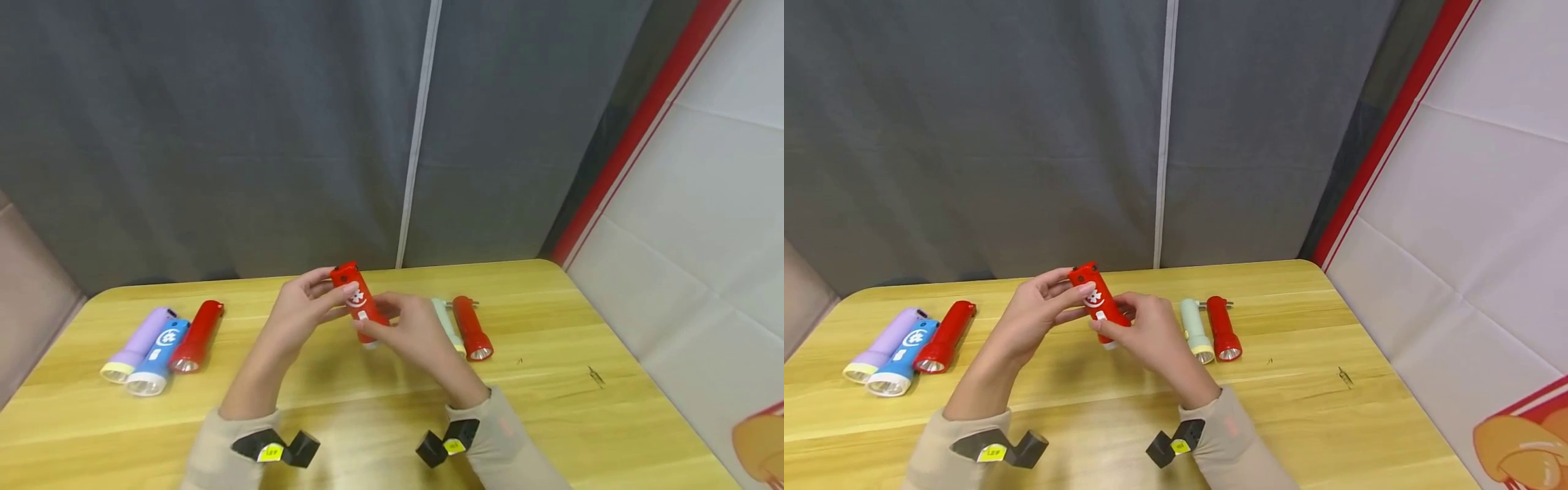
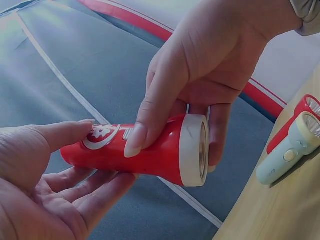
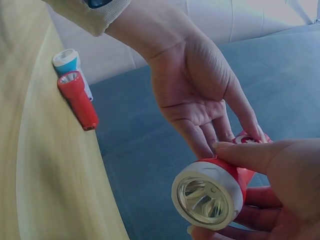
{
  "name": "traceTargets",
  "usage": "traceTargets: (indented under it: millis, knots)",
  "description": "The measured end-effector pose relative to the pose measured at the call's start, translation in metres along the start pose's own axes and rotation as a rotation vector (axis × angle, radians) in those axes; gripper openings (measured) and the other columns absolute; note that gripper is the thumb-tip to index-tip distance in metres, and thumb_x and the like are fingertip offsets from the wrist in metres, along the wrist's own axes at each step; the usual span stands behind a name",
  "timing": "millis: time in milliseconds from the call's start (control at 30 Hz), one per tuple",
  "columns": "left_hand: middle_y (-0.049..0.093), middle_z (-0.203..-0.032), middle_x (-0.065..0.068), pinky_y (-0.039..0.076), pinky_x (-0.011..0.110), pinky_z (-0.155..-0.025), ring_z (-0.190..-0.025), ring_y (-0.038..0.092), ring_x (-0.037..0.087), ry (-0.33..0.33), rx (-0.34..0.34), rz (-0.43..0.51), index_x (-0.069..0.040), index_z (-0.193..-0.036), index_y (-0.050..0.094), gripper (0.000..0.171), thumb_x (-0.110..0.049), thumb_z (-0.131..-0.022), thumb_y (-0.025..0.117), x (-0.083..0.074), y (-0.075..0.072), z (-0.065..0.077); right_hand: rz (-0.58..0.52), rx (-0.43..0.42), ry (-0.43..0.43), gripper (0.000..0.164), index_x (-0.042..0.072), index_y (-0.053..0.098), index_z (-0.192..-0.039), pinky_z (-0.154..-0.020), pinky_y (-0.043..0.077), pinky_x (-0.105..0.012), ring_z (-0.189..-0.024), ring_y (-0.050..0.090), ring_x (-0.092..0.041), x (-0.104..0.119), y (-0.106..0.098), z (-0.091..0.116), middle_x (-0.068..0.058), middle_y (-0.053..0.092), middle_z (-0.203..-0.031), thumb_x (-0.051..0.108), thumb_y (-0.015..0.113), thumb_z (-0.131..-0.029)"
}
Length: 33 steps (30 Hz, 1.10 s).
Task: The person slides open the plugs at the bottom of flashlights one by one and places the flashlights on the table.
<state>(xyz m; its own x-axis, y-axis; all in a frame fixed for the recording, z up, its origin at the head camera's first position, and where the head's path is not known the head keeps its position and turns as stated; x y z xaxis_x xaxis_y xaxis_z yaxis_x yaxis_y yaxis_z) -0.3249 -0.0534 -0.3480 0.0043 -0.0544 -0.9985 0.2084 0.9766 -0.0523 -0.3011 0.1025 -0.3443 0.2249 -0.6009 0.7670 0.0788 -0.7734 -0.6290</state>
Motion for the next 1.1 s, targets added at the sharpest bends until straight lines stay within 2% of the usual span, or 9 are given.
traceTargets:
  millis: [167, 300, 433, 767, 933, 1100]
  knots:
    - [0.066, -0.13, 0.018, 0.06, 0.034, -0.093, -0.103, 0.07, 0.015, 0.01, -0.005, 0.017, -0.003, -0.135, 0.057, 0.047, -0.031, -0.099, 0.066, -0.004, 0.003, 0.0, 0.016, -0.017, -0.023, 0.045, 0.011, 0.072, -0.12, -0.072, 0.059, -0.026, -0.093, 0.071, -0.018, 0.004, -0.003, 0.0, -0.002, 0.077, -0.109, 0.038, 0.081, -0.085]
    - [0.066, -0.128, 0.019, 0.06, 0.033, -0.092, -0.098, 0.073, 0.015, 0.012, -0.024, 0.044, 0.0, -0.136, 0.058, 0.052, -0.042, -0.104, 0.053, -0.007, 0.003, 0.001, 0.022, -0.031, -0.049, 0.043, 0.01, 0.073, -0.119, -0.071, 0.057, -0.025, -0.09, 0.071, -0.017, 0.006, -0.006, 0.0, -0.002, 0.078, -0.106, 0.035, 0.082, -0.085]
    - [0.064, -0.128, 0.021, 0.061, 0.033, -0.09, -0.094, 0.073, 0.014, 0.0, -0.043, 0.085, 0.004, -0.136, 0.057, 0.057, -0.044, -0.107, 0.045, -0.007, 0.002, 0.002, 0.038, -0.037, -0.06, 0.042, 0.01, 0.074, -0.118, -0.072, 0.057, -0.025, -0.09, 0.071, -0.017, 0.007, -0.007, 0.001, -0.002, 0.078, -0.107, 0.034, 0.082, -0.085]
    - [0.065, -0.124, 0.016, 0.061, 0.031, -0.09, -0.095, 0.072, 0.016, -0.026, -0.041, 0.115, 0.003, -0.135, 0.056, 0.052, -0.039, -0.108, 0.044, -0.004, 0.002, 0.003, 0.068, -0.037, -0.08, 0.044, 0.01, 0.074, -0.119, -0.068, 0.057, -0.022, -0.085, 0.07, -0.015, 0.009, -0.007, 0.003, -0.003, 0.077, -0.108, 0.034, 0.083, -0.084]
    - [0.067, -0.115, 0.004, 0.061, 0.031, -0.091, -0.097, 0.071, 0.017, -0.043, -0.002, 0.171, 0.002, -0.129, 0.057, 0.041, -0.031, -0.108, 0.045, -0.001, 0.002, 0.003, 0.071, -0.022, -0.098, 0.042, 0.01, 0.074, -0.12, -0.064, 0.056, -0.021, -0.079, 0.068, -0.014, 0.01, -0.008, 0.004, -0.004, 0.077, -0.107, 0.029, 0.084, -0.083]
    - [0.068, -0.113, -0.002, 0.06, 0.029, -0.091, -0.096, 0.071, 0.015, -0.031, 0.055, 0.248, 0.003, -0.133, 0.056, 0.043, -0.031, -0.107, 0.048, -0.002, 0.004, 0.004, 0.061, -0.007, -0.115, 0.043, 0.009, 0.073, -0.123, -0.063, 0.056, -0.021, -0.075, 0.071, -0.013, 0.012, -0.01, 0.004, -0.005, 0.077, -0.109, 0.025, 0.083, -0.084]
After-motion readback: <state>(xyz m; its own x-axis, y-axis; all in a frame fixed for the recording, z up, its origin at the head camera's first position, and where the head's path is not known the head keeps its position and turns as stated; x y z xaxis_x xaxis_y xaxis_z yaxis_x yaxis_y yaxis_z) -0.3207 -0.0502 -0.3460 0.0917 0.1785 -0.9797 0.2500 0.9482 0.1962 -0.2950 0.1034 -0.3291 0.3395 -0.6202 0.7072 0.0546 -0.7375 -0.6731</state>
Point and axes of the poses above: each hand's wrist, its own z-axis away from the middle knuckle, its own y-axis out of the palm, x = y × z, the point moved 9 cm from there along -z, towards the middle knuckle
